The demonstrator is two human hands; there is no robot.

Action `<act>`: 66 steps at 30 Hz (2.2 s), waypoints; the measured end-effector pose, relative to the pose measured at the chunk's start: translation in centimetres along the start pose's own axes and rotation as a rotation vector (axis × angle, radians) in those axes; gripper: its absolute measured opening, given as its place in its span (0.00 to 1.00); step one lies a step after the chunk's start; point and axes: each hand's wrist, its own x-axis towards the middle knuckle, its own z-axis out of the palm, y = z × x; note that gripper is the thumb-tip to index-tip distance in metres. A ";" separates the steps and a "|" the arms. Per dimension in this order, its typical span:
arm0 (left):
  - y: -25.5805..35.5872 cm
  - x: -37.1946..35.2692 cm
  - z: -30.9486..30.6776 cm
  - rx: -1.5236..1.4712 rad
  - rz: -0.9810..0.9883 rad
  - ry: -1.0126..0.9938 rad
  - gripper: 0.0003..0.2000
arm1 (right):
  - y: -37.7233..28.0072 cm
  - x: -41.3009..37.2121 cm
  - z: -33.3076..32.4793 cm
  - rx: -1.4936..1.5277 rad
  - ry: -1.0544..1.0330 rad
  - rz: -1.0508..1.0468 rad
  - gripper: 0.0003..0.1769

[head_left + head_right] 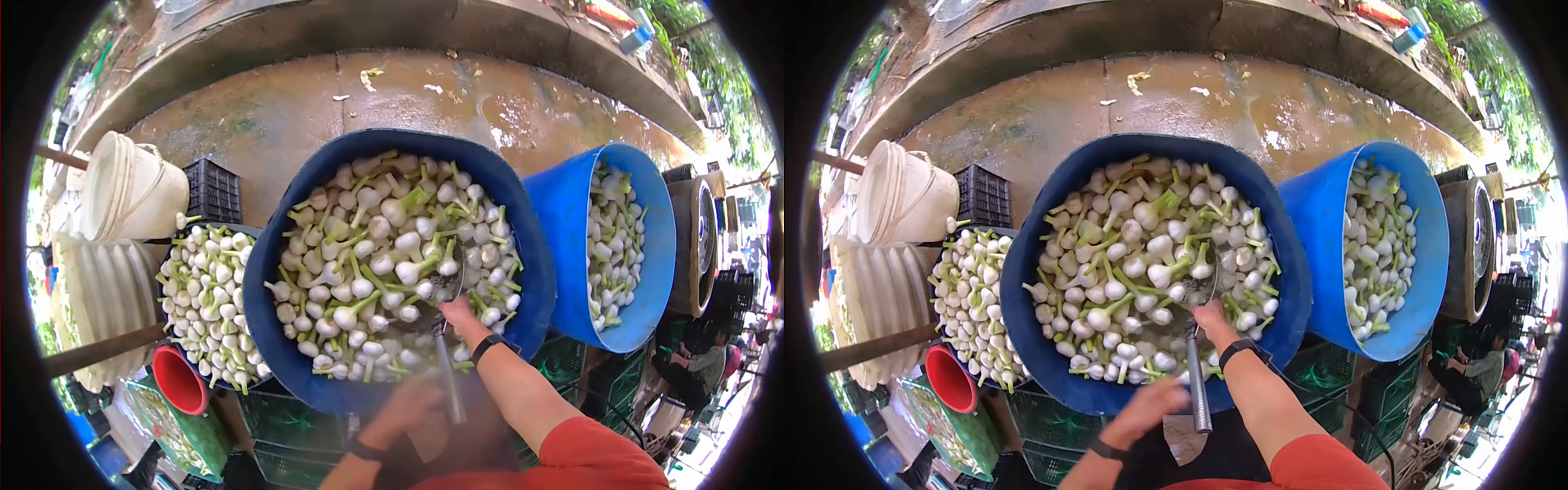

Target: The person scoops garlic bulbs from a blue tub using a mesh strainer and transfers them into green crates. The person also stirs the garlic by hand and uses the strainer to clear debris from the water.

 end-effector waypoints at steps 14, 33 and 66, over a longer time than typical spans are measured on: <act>9.0 13.4 -12.0 1.061 0.337 0.373 0.66 | 1.4 -6.6 -2.4 0.750 -0.353 -0.108 0.38; 13.7 5.5 -5.6 1.034 0.562 0.305 0.49 | 0.8 -18.9 -3.3 1.022 -0.600 -0.318 0.45; -16.7 4.6 38.1 1.351 0.587 -0.608 0.45 | 44.3 -21.3 -29.0 1.328 0.568 -0.221 0.42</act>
